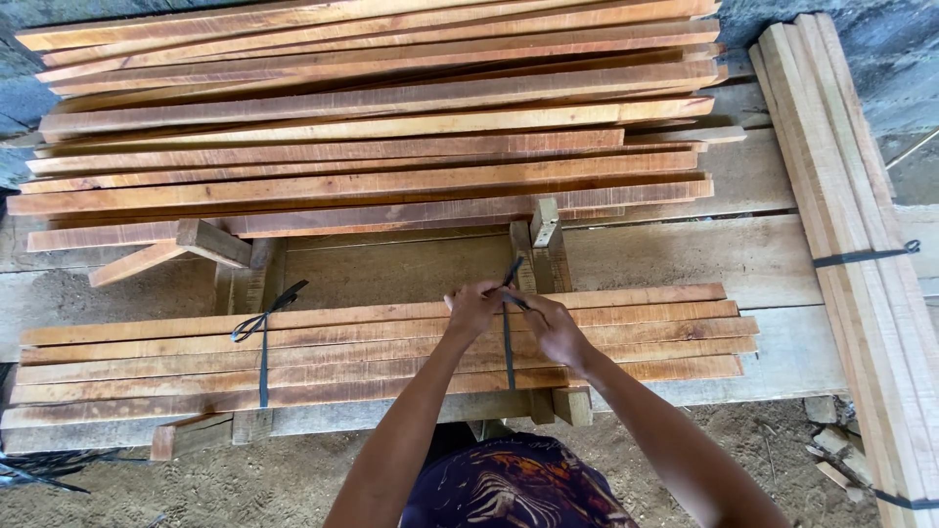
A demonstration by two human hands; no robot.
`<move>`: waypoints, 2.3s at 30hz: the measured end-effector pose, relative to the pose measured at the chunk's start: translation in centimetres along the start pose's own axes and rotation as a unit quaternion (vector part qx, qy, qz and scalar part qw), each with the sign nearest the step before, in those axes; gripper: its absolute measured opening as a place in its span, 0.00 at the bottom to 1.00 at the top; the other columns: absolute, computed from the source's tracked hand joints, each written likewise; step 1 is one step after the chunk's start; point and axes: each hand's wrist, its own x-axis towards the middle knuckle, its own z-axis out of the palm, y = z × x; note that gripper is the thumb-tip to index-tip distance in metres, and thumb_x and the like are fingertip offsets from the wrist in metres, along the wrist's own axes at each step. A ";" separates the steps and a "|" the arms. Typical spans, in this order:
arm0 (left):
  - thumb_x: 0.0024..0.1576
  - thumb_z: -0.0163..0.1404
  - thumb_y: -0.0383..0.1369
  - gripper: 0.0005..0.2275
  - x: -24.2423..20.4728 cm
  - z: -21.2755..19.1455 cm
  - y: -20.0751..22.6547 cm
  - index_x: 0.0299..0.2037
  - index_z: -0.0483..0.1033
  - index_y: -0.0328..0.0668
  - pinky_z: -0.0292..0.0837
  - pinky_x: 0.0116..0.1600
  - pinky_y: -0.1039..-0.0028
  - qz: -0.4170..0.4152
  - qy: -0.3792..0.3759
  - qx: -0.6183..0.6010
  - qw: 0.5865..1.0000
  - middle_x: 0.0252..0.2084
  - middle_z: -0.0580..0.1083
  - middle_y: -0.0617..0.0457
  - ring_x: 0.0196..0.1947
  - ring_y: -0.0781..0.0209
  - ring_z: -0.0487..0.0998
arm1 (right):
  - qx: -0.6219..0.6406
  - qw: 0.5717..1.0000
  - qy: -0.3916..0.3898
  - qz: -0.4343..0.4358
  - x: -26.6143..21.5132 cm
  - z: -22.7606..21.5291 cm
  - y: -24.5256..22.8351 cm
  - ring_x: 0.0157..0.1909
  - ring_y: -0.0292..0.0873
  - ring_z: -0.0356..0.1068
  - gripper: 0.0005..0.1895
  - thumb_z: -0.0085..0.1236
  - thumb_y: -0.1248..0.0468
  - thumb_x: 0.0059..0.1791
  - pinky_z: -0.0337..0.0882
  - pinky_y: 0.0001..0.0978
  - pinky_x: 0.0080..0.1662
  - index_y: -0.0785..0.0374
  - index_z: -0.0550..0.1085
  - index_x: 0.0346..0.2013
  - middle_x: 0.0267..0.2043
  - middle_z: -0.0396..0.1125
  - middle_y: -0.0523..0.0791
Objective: Organizing and bundling thin wood strips using ties on a workbench.
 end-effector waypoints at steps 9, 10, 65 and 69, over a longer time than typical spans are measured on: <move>0.60 0.58 0.40 0.15 2.3 -0.3 -2.4 0.55 0.76 0.50 0.60 0.69 0.47 0.034 -0.080 -0.055 0.995 0.46 0.79 0.49 0.56 0.43 0.77 | 0.096 0.995 0.016 -0.014 2.0 -1.3 -1.6 0.30 0.39 0.61 0.32 0.37 0.70 0.53 0.66 0.36 0.36 0.59 0.57 0.75 0.30 0.68 0.53; 0.60 0.58 0.40 0.15 1.4 -1.2 -1.5 0.55 0.76 0.50 0.60 0.69 0.47 0.035 -0.079 -0.055 0.995 0.46 0.79 0.49 0.56 0.43 0.77 | 0.096 0.995 0.016 -0.015 2.4 -1.3 -2.5 0.30 0.39 0.61 0.32 0.37 0.70 0.53 0.66 0.36 0.36 0.59 0.57 0.75 0.30 0.68 0.53; 0.46 0.66 0.52 0.25 4.1 -0.1 -4.5 0.52 0.77 0.56 0.67 0.62 0.66 0.019 -0.070 -0.038 0.997 0.43 0.82 0.58 0.51 0.60 0.82 | -0.521 0.824 0.068 -0.213 5.2 2.0 10.0 0.44 0.52 0.68 0.13 0.49 0.67 0.53 0.72 0.47 0.53 0.64 0.67 0.53 0.41 0.61 0.51; 0.49 0.63 0.42 0.25 1.6 -1.8 -2.0 0.54 0.68 0.51 0.68 0.63 0.60 0.038 -0.091 -0.075 0.992 0.47 0.82 0.54 0.53 0.56 0.81 | -0.484 0.854 0.061 -0.183 5.1 2.1 11.1 0.51 0.57 0.70 0.15 0.49 0.66 0.55 0.71 0.55 0.58 0.66 0.67 0.56 0.45 0.62 0.54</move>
